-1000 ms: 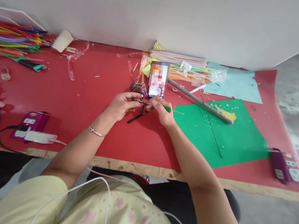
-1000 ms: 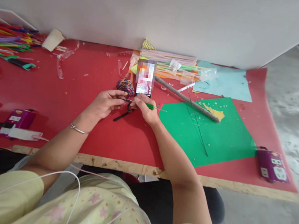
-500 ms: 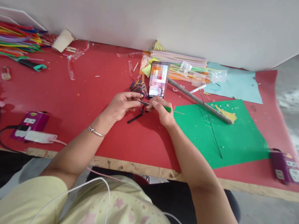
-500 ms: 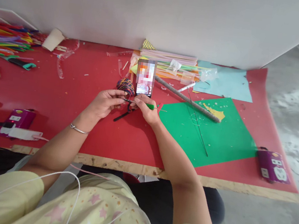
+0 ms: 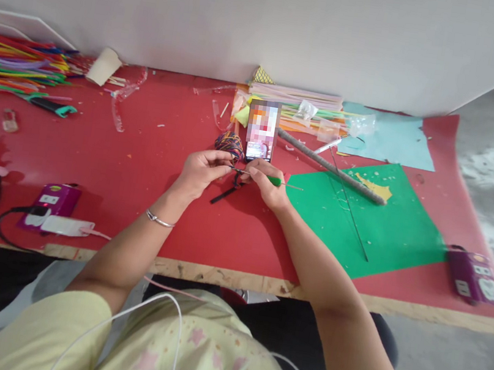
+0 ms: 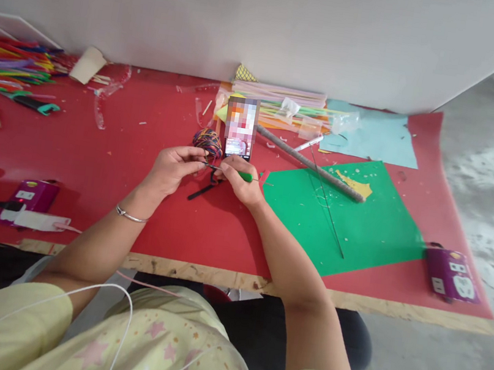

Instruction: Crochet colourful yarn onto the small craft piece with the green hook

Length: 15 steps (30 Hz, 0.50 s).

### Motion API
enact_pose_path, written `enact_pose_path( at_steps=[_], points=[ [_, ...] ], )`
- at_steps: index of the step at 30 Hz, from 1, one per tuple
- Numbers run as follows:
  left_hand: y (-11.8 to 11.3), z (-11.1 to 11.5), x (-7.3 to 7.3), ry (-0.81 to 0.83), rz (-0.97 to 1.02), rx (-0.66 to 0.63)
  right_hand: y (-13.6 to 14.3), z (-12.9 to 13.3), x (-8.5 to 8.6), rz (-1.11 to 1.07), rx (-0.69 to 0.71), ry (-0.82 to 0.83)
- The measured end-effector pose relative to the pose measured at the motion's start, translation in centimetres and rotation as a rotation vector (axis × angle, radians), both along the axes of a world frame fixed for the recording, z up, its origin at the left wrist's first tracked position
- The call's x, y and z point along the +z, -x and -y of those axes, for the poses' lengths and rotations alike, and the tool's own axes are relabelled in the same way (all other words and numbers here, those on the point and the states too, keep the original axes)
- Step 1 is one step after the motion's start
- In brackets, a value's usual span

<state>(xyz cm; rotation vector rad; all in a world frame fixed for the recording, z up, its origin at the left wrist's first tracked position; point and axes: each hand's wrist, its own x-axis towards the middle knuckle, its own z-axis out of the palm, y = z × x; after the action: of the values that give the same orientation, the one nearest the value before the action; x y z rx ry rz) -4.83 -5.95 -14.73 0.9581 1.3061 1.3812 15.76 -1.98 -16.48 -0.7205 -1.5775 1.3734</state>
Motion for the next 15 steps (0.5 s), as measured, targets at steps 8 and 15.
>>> enact_pose_path(
  at_steps=[8, 15],
  points=[
    [0.02, -0.02, -0.24, -0.011, -0.013, 0.011, 0.05, -0.02, -0.18, -0.001, -0.015, -0.020],
    [0.02, -0.07, -0.92, -0.090, -0.172, 0.068, 0.39, 0.30, -0.22, 0.035, -0.056, -0.085]
  ],
)
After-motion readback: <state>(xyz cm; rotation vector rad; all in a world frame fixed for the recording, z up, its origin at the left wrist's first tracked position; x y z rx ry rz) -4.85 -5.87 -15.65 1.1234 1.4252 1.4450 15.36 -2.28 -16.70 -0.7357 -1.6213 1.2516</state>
